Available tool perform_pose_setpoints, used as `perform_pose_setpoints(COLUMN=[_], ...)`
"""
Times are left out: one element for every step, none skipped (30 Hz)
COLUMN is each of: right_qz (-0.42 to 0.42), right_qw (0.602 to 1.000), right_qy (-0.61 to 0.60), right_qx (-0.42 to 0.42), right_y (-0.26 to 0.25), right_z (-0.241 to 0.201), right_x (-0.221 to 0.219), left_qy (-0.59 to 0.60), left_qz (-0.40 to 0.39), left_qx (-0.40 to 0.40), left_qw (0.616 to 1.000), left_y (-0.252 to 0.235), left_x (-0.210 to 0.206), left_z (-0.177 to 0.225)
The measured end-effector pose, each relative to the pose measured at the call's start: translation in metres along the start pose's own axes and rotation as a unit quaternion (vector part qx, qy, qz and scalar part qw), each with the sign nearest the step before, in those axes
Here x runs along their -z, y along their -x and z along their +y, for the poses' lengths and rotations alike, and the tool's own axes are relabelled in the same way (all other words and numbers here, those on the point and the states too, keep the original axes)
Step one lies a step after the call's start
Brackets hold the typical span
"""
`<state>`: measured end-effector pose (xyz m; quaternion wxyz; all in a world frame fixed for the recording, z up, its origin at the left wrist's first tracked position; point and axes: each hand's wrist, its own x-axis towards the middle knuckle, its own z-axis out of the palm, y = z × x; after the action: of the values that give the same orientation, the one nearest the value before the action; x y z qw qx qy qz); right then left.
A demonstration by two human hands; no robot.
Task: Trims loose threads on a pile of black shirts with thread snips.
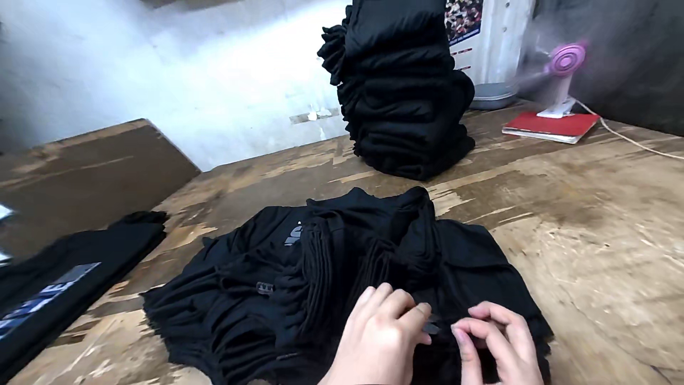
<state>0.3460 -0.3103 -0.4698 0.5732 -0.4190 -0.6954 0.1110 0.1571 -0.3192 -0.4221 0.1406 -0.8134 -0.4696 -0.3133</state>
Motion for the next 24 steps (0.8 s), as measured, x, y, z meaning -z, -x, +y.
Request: perform_pose_setpoints(right_qz=[0.004, 0.001, -0.014, -0.039, -0.066, -0.091, -0.110, -0.122, -0.126, -0.124, -0.117, -0.100, -0.075, -0.044, -0.014, 0.005, 0.014, 0.014, -0.007, -0.043, -0.079, -0.090, -0.076, -0.046], right_qw=[1.000, 0.999, 0.998, 0.996, 0.993, 0.991, 0.989, 0.988, 0.989, 0.990, 0.992, 0.994, 0.996, 0.997, 0.994, 0.988, 0.977, 0.966, 0.955, 0.950, 0.956, 0.971, 0.988, 0.996], right_qy=[-0.013, -0.031, -0.050, -0.064, -0.067, -0.061, -0.054, -0.052, -0.050, -0.044, -0.038, -0.034, -0.037, -0.058, -0.100, -0.155, -0.211, -0.252, -0.283, -0.291, -0.269, -0.216, -0.135, -0.055], right_qx=[0.014, 0.027, 0.042, 0.056, 0.071, 0.082, 0.082, 0.073, 0.060, 0.047, 0.038, 0.032, 0.030, 0.031, 0.029, 0.015, -0.017, -0.059, -0.093, -0.101, -0.082, -0.047, 0.000, 0.048], right_y=[0.001, 0.002, 0.003, 0.004, 0.004, 0.004, 0.005, 0.005, 0.005, 0.004, 0.003, 0.001, -0.002, -0.006, -0.010, -0.016, -0.022, -0.028, -0.033, -0.037, -0.036, -0.033, -0.029, -0.023], right_z=[0.001, 0.003, 0.006, 0.008, 0.011, 0.014, 0.016, 0.017, 0.016, 0.012, 0.006, -0.001, -0.007, -0.012, -0.014, -0.014, -0.013, -0.012, -0.010, -0.007, -0.005, -0.004, -0.004, -0.005], right_x=[-0.002, -0.003, -0.002, 0.001, 0.005, 0.009, 0.013, 0.015, 0.016, 0.013, 0.007, 0.000, -0.009, -0.019, -0.029, -0.037, -0.043, -0.046, -0.047, -0.045, -0.042, -0.040, -0.036, -0.031], left_qy=[-0.006, -0.007, -0.004, 0.004, 0.023, 0.053, 0.090, 0.129, 0.165, 0.194, 0.219, 0.237, 0.248, 0.259, 0.268, 0.276, 0.285, 0.292, 0.299, 0.309, 0.319, 0.325, 0.334, 0.346], left_qz=[-0.001, 0.000, 0.002, -0.001, -0.013, -0.035, -0.063, -0.078, -0.075, -0.063, -0.051, -0.043, -0.039, -0.038, -0.040, -0.042, -0.044, -0.051, -0.058, -0.063, -0.069, -0.075, -0.082, -0.091], left_qx=[-0.009, -0.014, -0.013, -0.004, 0.013, 0.034, 0.058, 0.079, 0.097, 0.109, 0.115, 0.119, 0.122, 0.129, 0.146, 0.171, 0.200, 0.232, 0.264, 0.288, 0.303, 0.312, 0.317, 0.318], left_qw=[1.000, 1.000, 1.000, 1.000, 1.000, 0.997, 0.992, 0.985, 0.979, 0.973, 0.968, 0.963, 0.960, 0.957, 0.951, 0.945, 0.936, 0.926, 0.915, 0.904, 0.895, 0.890, 0.884, 0.878], left_y=[-0.001, -0.001, -0.001, 0.000, 0.002, 0.005, 0.009, 0.011, 0.013, 0.014, 0.013, 0.011, 0.009, 0.007, 0.004, 0.001, -0.002, -0.006, -0.009, -0.012, -0.015, -0.017, -0.018, -0.018], left_x=[-0.003, -0.006, -0.007, -0.006, -0.004, 0.000, 0.003, 0.005, 0.004, 0.003, 0.004, 0.004, 0.004, 0.004, 0.004, 0.004, 0.004, 0.004, 0.004, 0.003, 0.001, 0.001, 0.000, 0.001], left_z=[0.001, 0.001, 0.001, 0.000, -0.002, -0.004, -0.007, -0.010, -0.014, -0.017, -0.019, -0.020, -0.022, -0.024, -0.025, -0.027, -0.029, -0.031, -0.033, -0.035, -0.036, -0.036, -0.036, -0.035])
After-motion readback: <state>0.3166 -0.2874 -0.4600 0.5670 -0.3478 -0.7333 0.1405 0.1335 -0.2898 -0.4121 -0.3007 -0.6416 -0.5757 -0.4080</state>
